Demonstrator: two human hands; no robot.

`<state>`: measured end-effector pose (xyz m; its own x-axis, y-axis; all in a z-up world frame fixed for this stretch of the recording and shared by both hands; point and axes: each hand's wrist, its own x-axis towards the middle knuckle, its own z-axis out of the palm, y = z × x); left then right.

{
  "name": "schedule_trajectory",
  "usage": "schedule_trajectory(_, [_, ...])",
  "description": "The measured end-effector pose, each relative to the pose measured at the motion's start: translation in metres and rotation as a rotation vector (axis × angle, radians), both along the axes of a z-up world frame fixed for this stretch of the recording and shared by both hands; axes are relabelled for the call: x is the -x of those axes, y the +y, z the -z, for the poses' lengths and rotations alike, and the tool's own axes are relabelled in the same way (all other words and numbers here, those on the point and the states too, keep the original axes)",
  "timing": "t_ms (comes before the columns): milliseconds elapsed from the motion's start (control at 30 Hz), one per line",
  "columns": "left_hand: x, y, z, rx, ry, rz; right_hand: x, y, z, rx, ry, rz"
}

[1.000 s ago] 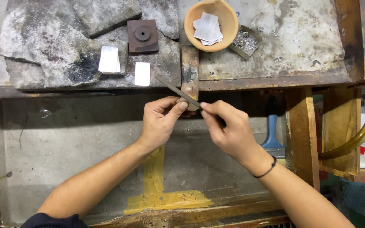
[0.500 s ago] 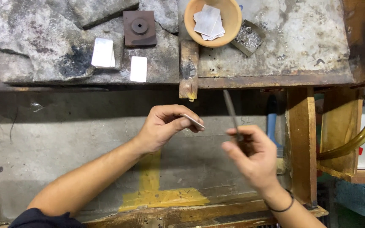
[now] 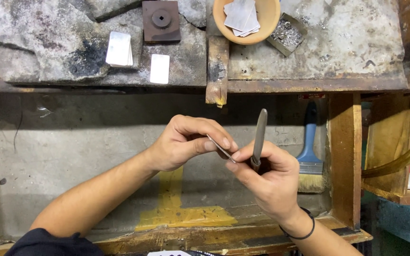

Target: The person files the edges of small rectangular metal pieces using a metal file. They hold each piece in the left hand and file the edges with the right hand, then place the finished piece on the workbench.

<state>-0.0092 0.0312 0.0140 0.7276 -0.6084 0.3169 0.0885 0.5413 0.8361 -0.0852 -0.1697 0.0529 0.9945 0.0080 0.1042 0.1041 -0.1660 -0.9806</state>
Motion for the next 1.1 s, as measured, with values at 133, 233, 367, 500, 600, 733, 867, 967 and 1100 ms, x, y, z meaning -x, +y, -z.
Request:
schedule_trajectory(133, [0.001, -0.001, 0.002, -0.016, 0.029, 0.001, 0.001, 0.002, -0.001, 0.001, -0.008, -0.014])
schedule_trajectory(233, [0.001, -0.004, 0.005, -0.014, 0.036, 0.016, 0.002, 0.003, -0.004, -0.029, -0.023, -0.024])
schedule_trajectory(367, [0.003, -0.006, 0.01, -0.022, 0.054, 0.051, 0.002, 0.003, -0.002, 0.011, -0.038, -0.041])
schedule_trajectory(500, [0.003, -0.005, 0.006, -0.081, 0.02, 0.054, -0.003, 0.004, 0.002, 0.062, -0.105, -0.082])
schedule_trajectory(600, [0.001, -0.004, 0.004, -0.089, 0.0, 0.045, -0.003, 0.005, 0.006, 0.033, -0.078, -0.075])
schedule_trajectory(733, [0.003, -0.003, 0.002, -0.116, -0.032, 0.015, -0.002, 0.005, 0.008, 0.058, -0.061, -0.065])
schedule_trajectory(867, [0.004, -0.006, 0.0, -0.15, 0.097, -0.103, -0.002, -0.002, 0.016, 0.035, 0.046, 0.008])
schedule_trajectory(967, [0.003, -0.011, 0.003, -0.196, 0.086, -0.237, -0.011, 0.0, 0.021, 0.018, 0.069, 0.061])
schedule_trajectory(1100, [0.0, -0.013, 0.001, -0.223, 0.021, -0.38, -0.025, 0.007, 0.024, -0.034, 0.078, 0.153])
